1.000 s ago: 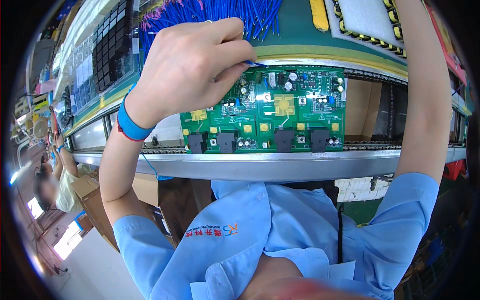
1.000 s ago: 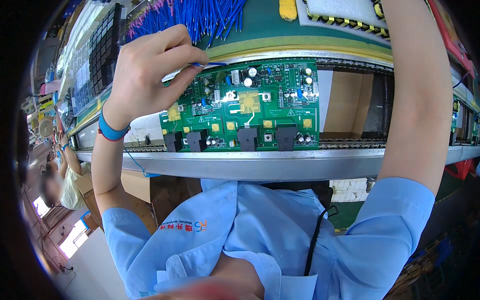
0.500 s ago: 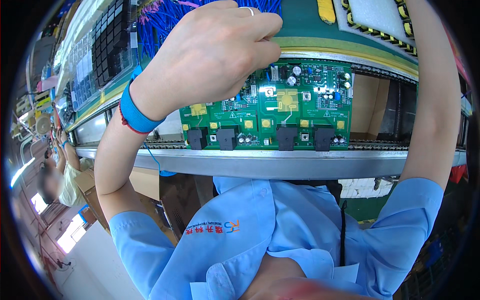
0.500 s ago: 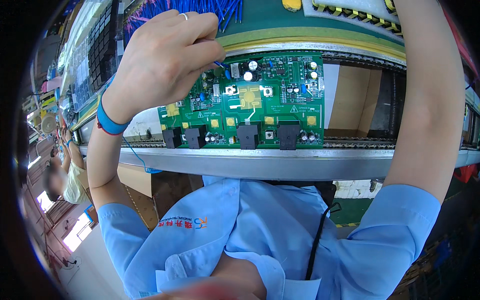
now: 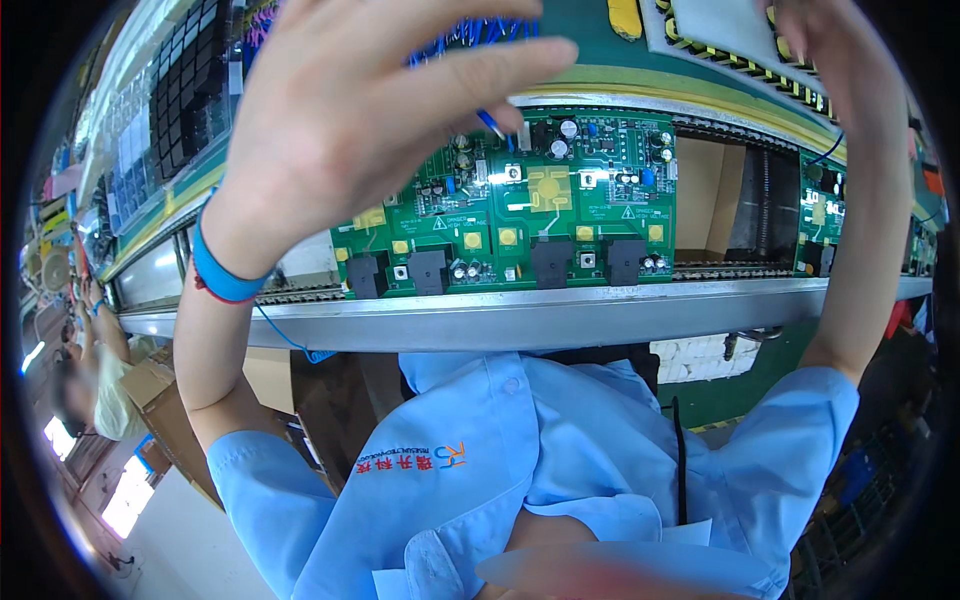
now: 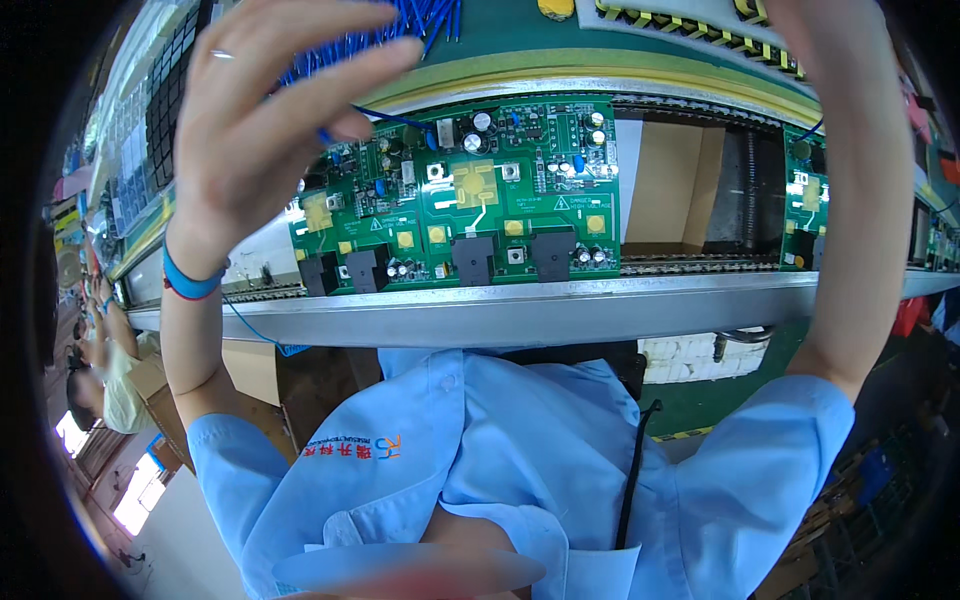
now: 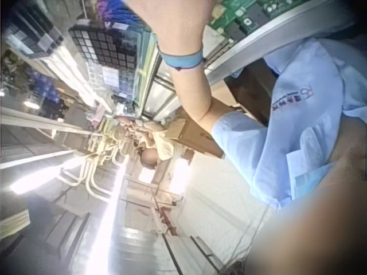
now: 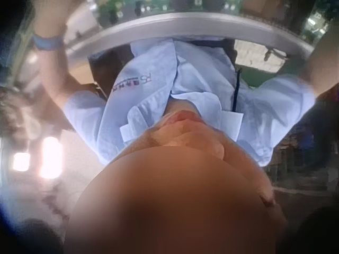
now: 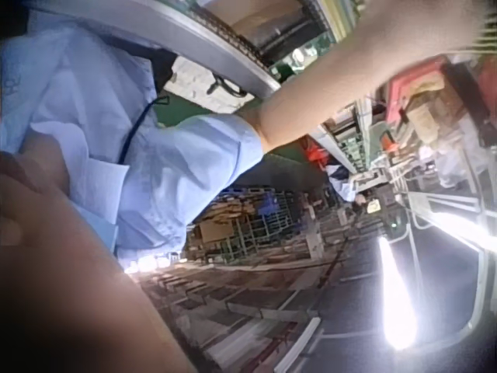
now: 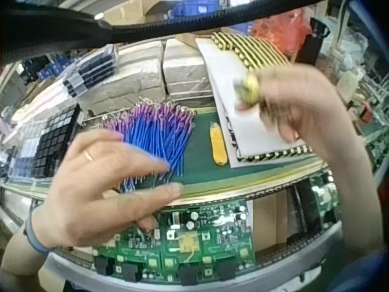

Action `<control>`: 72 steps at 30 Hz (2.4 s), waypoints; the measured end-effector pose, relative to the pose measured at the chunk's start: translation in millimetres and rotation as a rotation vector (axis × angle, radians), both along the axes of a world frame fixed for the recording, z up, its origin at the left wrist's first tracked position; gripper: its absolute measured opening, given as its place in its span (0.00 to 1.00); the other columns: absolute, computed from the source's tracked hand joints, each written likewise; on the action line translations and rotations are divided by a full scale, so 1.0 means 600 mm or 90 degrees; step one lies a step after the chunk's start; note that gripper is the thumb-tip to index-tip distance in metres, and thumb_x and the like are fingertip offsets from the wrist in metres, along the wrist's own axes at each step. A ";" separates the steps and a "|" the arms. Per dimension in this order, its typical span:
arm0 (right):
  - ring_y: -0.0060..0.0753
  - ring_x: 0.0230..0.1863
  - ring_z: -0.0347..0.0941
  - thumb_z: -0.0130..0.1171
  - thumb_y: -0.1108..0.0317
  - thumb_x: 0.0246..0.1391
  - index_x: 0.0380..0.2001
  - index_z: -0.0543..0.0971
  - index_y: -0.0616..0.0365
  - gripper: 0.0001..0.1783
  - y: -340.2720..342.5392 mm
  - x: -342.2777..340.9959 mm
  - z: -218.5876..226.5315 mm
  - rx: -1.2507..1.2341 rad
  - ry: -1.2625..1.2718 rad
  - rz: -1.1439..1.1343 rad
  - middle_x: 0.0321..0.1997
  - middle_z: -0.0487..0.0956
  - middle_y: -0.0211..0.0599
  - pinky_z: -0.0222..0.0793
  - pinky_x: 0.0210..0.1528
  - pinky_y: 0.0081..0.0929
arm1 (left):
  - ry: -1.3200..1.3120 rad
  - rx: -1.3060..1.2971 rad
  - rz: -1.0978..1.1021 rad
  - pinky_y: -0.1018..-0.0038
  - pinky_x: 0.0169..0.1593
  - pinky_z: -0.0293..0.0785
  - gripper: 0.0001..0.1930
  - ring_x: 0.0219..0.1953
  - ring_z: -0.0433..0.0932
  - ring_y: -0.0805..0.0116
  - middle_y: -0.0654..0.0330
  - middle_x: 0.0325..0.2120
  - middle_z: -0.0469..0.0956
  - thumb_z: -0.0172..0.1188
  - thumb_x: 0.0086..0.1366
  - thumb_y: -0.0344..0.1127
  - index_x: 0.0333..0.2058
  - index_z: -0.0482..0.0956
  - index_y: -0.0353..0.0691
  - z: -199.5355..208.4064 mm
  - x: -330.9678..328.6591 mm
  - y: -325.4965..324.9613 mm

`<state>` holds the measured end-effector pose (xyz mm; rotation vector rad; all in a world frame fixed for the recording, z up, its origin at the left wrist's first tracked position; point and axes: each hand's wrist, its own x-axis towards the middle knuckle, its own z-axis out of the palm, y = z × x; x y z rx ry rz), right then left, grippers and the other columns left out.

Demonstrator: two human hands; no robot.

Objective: Assemble electronic components onto a printed circuit board on an assembly line.

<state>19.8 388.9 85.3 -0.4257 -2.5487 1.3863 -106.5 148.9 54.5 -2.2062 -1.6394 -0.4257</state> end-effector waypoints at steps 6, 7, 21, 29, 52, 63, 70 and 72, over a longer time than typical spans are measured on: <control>0.15 0.28 0.71 0.65 0.73 0.51 0.47 0.80 0.56 0.18 -0.058 0.095 -0.109 0.082 -0.045 0.163 0.35 0.78 0.27 0.62 0.26 0.14 | 0.049 -0.098 0.305 0.71 0.40 0.65 0.21 0.27 0.67 0.71 0.69 0.23 0.72 0.58 0.61 0.48 0.49 0.82 0.45 0.054 0.037 -0.068; 0.25 0.29 0.74 0.67 0.69 0.49 0.44 0.80 0.56 0.17 -0.069 0.100 -0.109 0.182 -0.057 0.153 0.33 0.78 0.30 0.67 0.30 0.21 | 0.061 -0.115 0.357 0.72 0.38 0.65 0.22 0.25 0.66 0.72 0.71 0.21 0.71 0.56 0.63 0.52 0.50 0.82 0.46 0.059 0.042 -0.075; 0.41 0.39 0.75 0.67 0.70 0.45 0.40 0.80 0.56 0.16 -0.074 0.101 -0.122 0.484 -0.010 0.230 0.35 0.76 0.35 0.72 0.36 0.36 | -0.042 0.004 0.288 0.70 0.48 0.57 0.05 0.30 0.71 0.66 0.65 0.27 0.75 0.64 0.57 0.26 0.31 0.78 0.42 -0.022 -0.003 -0.152; 0.41 0.39 0.75 0.67 0.70 0.45 0.40 0.80 0.56 0.16 -0.082 0.096 -0.114 0.519 -0.034 0.215 0.35 0.76 0.34 0.72 0.36 0.35 | -0.083 -0.030 0.352 0.70 0.48 0.58 0.03 0.29 0.71 0.70 0.66 0.27 0.75 0.64 0.58 0.29 0.30 0.77 0.41 -0.036 -0.014 -0.182; 0.44 0.40 0.75 0.67 0.73 0.43 0.40 0.81 0.58 0.17 -0.082 0.074 -0.102 0.486 -0.082 0.268 0.37 0.77 0.39 0.71 0.39 0.35 | -0.071 -0.044 0.350 0.68 0.50 0.57 0.03 0.33 0.70 0.67 0.66 0.28 0.72 0.61 0.59 0.28 0.31 0.77 0.43 -0.068 -0.037 -0.220; 0.26 0.41 0.71 0.68 0.70 0.49 0.43 0.79 0.67 0.18 -0.123 0.091 -0.074 -0.133 -0.074 0.230 0.45 0.76 0.40 0.69 0.41 0.19 | 0.082 -0.171 0.313 0.65 0.52 0.58 0.03 0.35 0.68 0.67 0.63 0.26 0.64 0.56 0.57 0.31 0.28 0.71 0.46 -0.052 -0.020 -0.198; 0.28 0.50 0.69 0.56 0.71 0.58 0.49 0.78 0.65 0.16 -0.163 0.060 -0.079 -0.182 -0.139 0.252 0.54 0.68 0.41 0.71 0.42 0.18 | 0.069 -0.191 0.309 0.61 0.55 0.59 0.03 0.36 0.68 0.65 0.62 0.26 0.64 0.55 0.58 0.32 0.26 0.71 0.44 -0.068 -0.022 -0.195; 0.27 0.49 0.70 0.55 0.71 0.58 0.49 0.78 0.65 0.16 -0.168 0.058 -0.076 -0.183 -0.123 0.259 0.54 0.68 0.41 0.71 0.42 0.18 | 0.073 -0.182 0.310 0.61 0.56 0.59 0.04 0.36 0.68 0.65 0.62 0.26 0.64 0.56 0.58 0.32 0.26 0.72 0.44 -0.053 -0.016 -0.194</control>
